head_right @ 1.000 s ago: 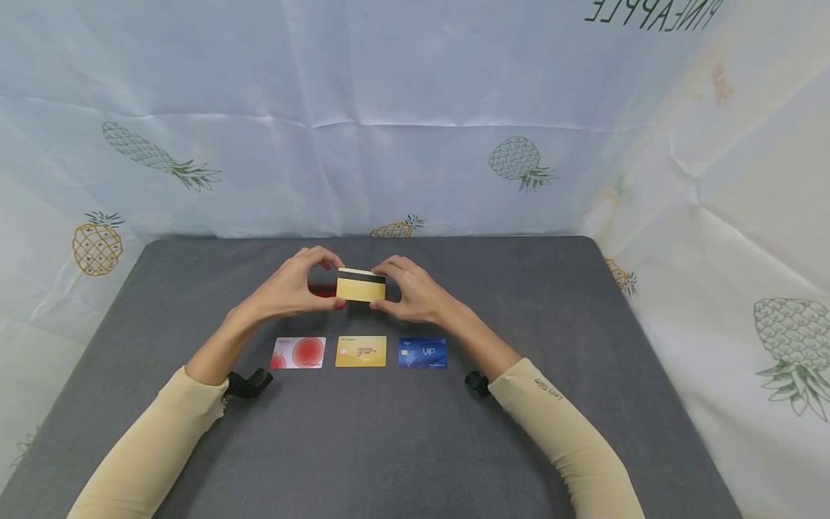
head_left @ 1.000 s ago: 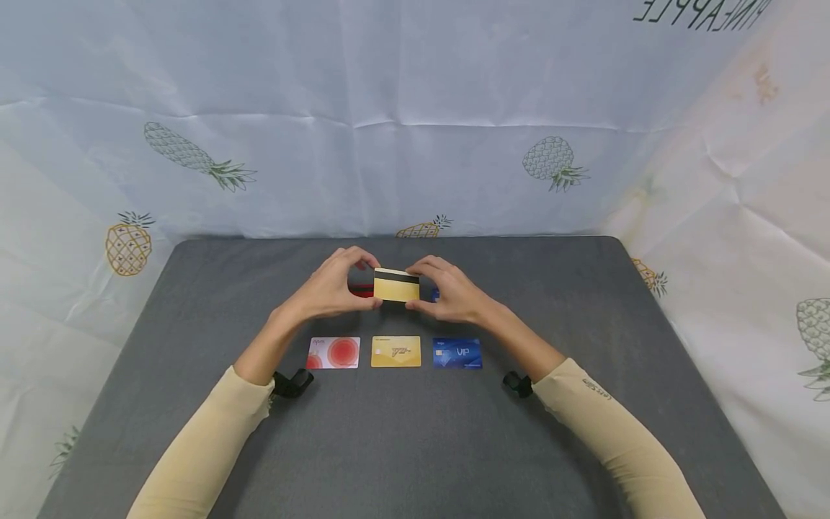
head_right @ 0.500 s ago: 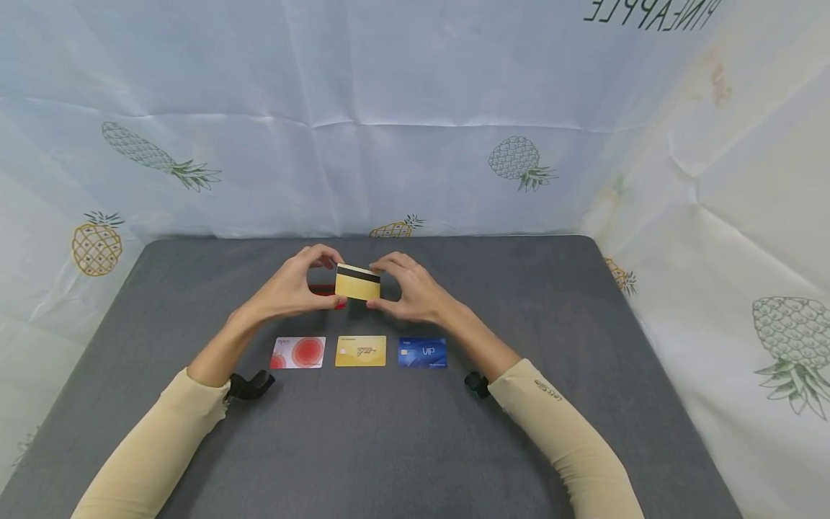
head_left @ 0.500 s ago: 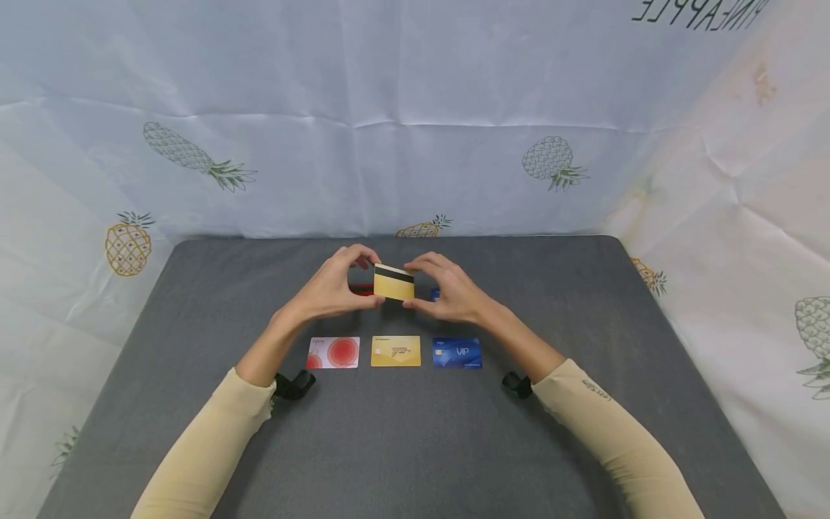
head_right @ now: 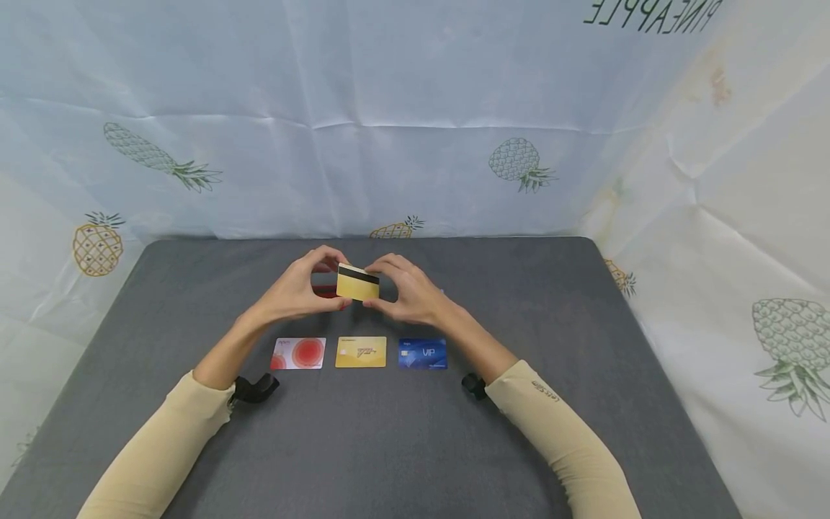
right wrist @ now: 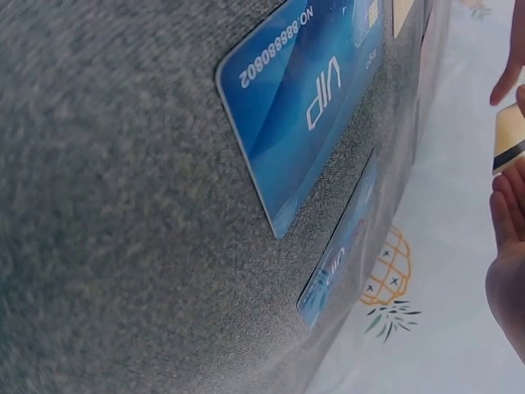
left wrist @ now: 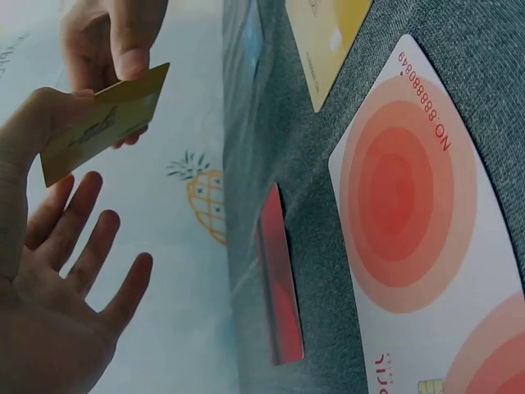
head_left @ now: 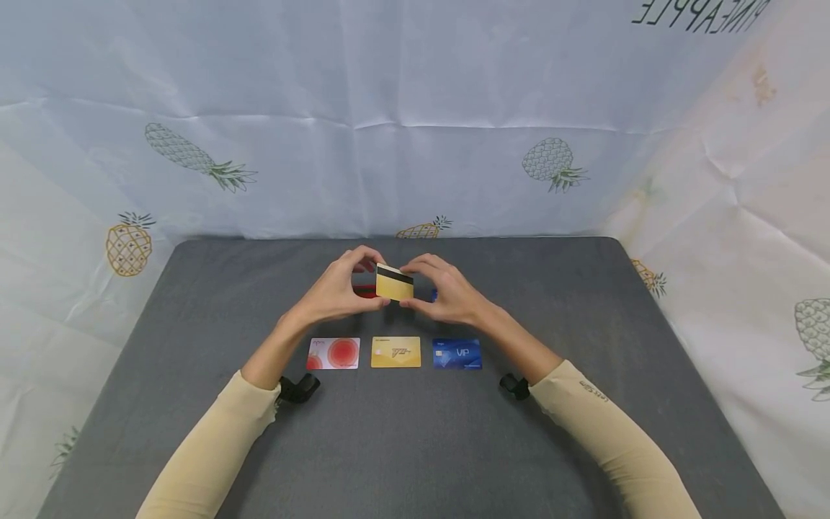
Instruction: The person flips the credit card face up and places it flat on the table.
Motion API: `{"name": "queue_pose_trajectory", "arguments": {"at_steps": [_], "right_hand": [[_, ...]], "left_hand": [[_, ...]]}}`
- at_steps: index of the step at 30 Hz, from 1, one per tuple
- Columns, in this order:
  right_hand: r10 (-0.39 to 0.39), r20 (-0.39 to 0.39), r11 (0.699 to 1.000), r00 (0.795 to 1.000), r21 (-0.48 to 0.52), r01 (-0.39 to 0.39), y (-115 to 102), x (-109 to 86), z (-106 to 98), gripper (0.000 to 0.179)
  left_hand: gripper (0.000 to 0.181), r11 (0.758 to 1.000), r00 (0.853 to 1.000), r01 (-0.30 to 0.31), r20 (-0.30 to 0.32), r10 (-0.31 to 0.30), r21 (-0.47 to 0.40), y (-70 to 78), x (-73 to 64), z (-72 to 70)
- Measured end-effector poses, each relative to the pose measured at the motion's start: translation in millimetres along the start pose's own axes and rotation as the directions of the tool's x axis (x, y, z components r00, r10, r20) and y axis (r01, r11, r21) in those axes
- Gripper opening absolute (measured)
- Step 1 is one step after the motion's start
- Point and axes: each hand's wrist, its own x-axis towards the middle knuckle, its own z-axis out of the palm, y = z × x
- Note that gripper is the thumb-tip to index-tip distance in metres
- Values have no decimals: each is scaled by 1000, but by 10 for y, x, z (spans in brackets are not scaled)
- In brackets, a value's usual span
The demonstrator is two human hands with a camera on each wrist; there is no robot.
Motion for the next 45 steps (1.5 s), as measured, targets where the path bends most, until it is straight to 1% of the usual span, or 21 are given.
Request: {"name": "queue_pose_trajectory", "arguments": {"at_steps": [3,9,12,20,24,31,38,41,45], "right_hand": [[-4,-1,1000,1000,0,4,-6,-2,-3,58],[42,16,999,999,-10,-42,1,-10,-21,63],[45,25,999,999,0,-45,0,0,-18,62],[24,17,999,1000,24,-24,-20,19,1,56],[11,16,1000,1000,24,-12,-20,20,3,57],[47,-8,998,999,33,-46,2,-7,-43,59],[82,-50,993,995,86,-78,-20,-9,-106,56],[86,-60,992,994,99,-80,-38,-7,-119,55],[72,-77,991,994,121,-62,-86,2,-137,55]], "left_hand": [[56,1000,1000,4,-3,-4,-11,0,1,5],[57,1000,1000,11,-10,-11,-12,7,8,6],[58,1000,1000,9,-10,-9,-15,9,10,8],[60,997,999,-41,-6,41,-64,7,23,10],[59,996,999,-51,0,51,-73,6,23,8],[59,997,999,-47,-12,46,-59,20,17,-8],[56,998,999,-33,-11,33,-57,24,5,-6],[55,998,1000,-26,-8,26,-53,30,-1,-3],[54,998,1000,-20,-6,20,-55,40,-4,3]]}}
